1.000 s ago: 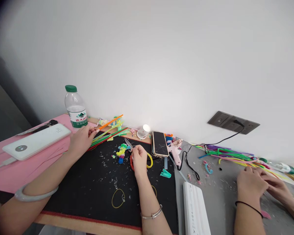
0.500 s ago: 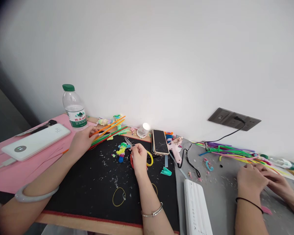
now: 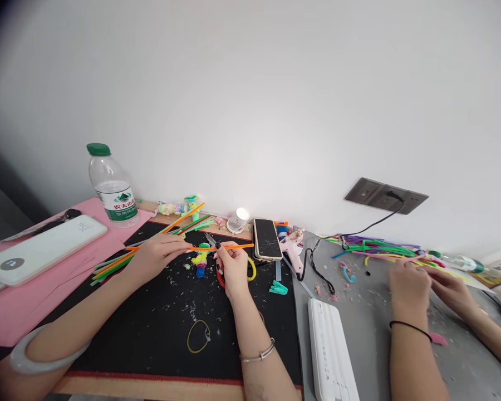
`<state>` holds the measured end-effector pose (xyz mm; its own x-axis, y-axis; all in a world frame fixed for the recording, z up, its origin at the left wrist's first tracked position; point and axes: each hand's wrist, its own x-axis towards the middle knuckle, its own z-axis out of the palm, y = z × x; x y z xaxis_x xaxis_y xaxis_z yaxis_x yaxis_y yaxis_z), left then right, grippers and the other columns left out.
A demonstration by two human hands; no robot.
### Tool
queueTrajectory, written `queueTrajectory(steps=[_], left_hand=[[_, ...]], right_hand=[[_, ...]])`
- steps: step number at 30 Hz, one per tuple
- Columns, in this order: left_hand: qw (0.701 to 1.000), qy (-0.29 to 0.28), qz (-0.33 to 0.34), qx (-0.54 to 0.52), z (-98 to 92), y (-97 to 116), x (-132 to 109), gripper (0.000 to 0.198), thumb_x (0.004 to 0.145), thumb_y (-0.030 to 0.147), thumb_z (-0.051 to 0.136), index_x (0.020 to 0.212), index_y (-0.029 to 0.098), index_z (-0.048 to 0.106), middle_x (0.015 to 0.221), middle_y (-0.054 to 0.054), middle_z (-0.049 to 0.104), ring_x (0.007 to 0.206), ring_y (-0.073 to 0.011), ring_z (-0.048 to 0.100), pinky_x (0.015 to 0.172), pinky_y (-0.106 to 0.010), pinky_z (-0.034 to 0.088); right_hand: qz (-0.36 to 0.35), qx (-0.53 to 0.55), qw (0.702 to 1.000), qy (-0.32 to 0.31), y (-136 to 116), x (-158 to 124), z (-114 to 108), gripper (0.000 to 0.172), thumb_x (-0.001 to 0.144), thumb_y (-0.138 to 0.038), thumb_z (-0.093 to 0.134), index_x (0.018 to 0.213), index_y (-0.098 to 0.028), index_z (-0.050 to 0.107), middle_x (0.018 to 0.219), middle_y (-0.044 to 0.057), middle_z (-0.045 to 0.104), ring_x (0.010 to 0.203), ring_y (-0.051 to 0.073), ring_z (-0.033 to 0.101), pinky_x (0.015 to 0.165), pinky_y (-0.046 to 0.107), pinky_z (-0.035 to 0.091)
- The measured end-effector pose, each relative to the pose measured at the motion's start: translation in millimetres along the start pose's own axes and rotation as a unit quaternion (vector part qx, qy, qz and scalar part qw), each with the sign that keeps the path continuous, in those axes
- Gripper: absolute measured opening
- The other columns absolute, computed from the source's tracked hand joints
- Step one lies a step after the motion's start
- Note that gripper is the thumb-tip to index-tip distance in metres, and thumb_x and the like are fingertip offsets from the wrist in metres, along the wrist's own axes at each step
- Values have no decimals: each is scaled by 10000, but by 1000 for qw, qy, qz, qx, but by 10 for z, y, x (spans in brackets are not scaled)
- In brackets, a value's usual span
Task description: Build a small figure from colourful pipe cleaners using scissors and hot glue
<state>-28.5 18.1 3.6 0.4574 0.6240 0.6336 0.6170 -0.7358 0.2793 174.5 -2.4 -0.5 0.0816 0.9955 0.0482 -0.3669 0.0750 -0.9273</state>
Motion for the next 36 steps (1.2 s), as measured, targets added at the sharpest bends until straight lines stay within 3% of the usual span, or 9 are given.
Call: queueTrajectory(steps=[6,12,20,27,36], left_hand=[[994,50,-93,24,-43,-60,-15,320,937,354,435,871,210,713,908,-63,736,864,-206,666,823,-347,513],[986,98,-127,37,-76,-65,-11,327,930,348,439,882,195,724,922,-81,741,866,-229,667,800,-359,514],[981,131,-140,34,-33,-127,-36,356,923,395,444,890,186,731,922,-82,743,854,-231,675,788,-361,519],[980,135,-144,24,-20,-126,-31,340,918,389,456,897,187,729,927,-80,741,856,-228,672,792,-354,516],[978,123,-166,6,-42,-119,-32,305,916,365,466,911,190,716,915,-67,732,851,-207,659,779,-322,502]], right_hand=[[-76,35,991,108,-123,25,-93,253,718,-380,699,700,-177,548,599,-40,539,431,51,371,382,191,278],[-109,78,971,196,-199,57,-177,208,764,-386,618,796,-189,562,654,-33,556,460,66,437,395,191,287],[-45,92,989,105,-182,4,-109,455,876,-476,433,887,-97,683,748,123,710,457,101,503,408,226,352],[-27,96,991,86,-177,4,-113,405,869,-462,468,913,-122,684,822,134,740,496,126,590,425,226,417],[-26,135,989,62,-195,8,-116,335,855,-387,492,1066,-171,639,1095,116,702,842,197,683,533,236,511]])
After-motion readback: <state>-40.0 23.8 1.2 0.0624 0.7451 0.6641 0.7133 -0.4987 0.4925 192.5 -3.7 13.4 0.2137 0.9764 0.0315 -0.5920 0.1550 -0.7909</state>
